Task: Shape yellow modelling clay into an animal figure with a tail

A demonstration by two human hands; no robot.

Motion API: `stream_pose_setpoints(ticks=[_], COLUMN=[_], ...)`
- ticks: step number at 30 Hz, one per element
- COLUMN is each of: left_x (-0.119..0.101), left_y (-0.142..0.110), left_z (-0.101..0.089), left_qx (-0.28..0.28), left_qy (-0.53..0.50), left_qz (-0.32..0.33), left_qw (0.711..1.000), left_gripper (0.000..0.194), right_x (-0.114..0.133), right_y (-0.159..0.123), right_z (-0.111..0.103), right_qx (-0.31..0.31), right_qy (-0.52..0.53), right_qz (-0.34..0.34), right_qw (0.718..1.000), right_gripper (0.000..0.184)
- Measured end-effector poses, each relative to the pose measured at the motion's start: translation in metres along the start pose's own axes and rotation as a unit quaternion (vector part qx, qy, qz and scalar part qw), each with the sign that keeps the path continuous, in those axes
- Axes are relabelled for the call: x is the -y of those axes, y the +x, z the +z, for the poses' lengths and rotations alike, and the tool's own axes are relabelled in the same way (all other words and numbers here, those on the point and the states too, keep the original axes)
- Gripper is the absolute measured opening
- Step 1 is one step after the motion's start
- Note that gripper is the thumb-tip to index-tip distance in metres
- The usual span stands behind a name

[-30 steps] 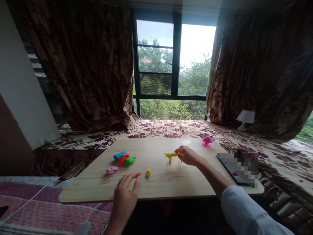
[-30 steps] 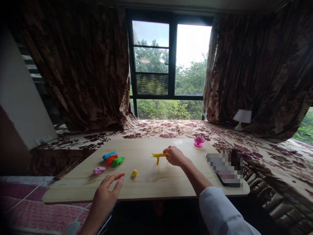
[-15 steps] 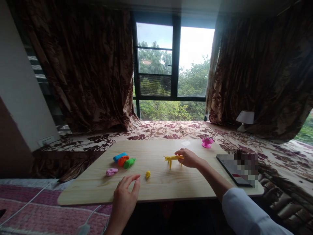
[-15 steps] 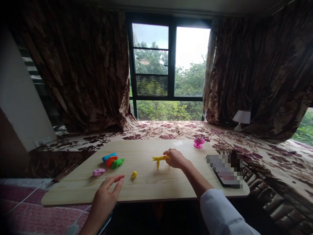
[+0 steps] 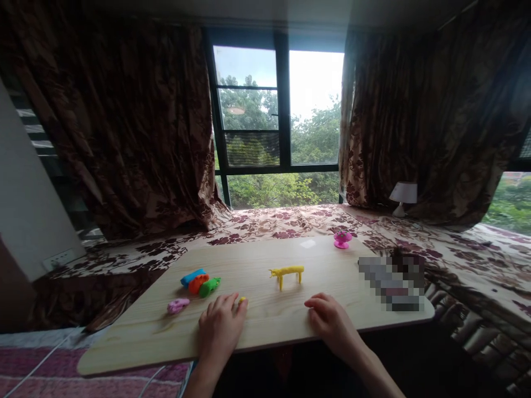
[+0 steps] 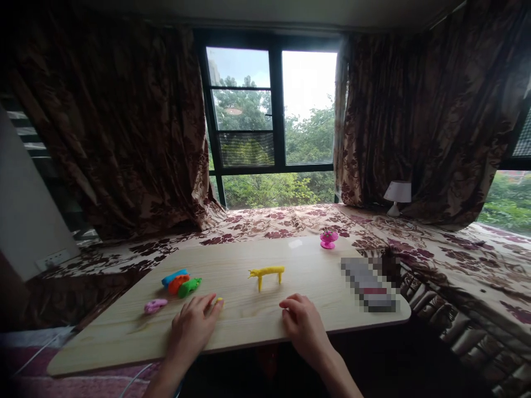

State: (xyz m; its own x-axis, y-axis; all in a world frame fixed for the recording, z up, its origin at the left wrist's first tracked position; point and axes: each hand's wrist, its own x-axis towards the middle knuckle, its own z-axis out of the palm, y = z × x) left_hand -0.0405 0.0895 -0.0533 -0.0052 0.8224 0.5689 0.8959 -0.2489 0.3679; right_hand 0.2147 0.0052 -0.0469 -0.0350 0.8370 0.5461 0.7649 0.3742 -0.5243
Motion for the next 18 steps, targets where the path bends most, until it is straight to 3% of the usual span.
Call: stream_pose_setpoints(ticks=[8,14,16,18], left_x=[0.000,-0.009,-0.027,-0.050], left_y=[-0.001,-0.004,-0.015,-0.030], left_z=[0.001,-0.001,-0.006,-0.014], left_qx=[0.036,0.071,0.123,0.209], left_qy=[-0.005,-0.098,-0.217,-0.359], left_qz=[0.015,-0.004,-0.047,-0.079], left_qw=[0.999,0.993,0.967,0.906], left_gripper=[0.026,0.031,0.038,0.042], right_x=[0.008,0.006,0.010,0.020], right_y=[-0.010,-0.010,-0.010,-0.011], right_z=[0.009,0.008,0.006,0.003], right_qx=[-0.050,-0.074,-0.082,-0.079], right_qy=[-0.004,0.030,0.049,0.094], right_qz=[0.024,0.042,0.048,0.051], right_qw=[0.998,0.996,0.994,0.991], right_gripper=[0.020,0.019,0.021,0.024])
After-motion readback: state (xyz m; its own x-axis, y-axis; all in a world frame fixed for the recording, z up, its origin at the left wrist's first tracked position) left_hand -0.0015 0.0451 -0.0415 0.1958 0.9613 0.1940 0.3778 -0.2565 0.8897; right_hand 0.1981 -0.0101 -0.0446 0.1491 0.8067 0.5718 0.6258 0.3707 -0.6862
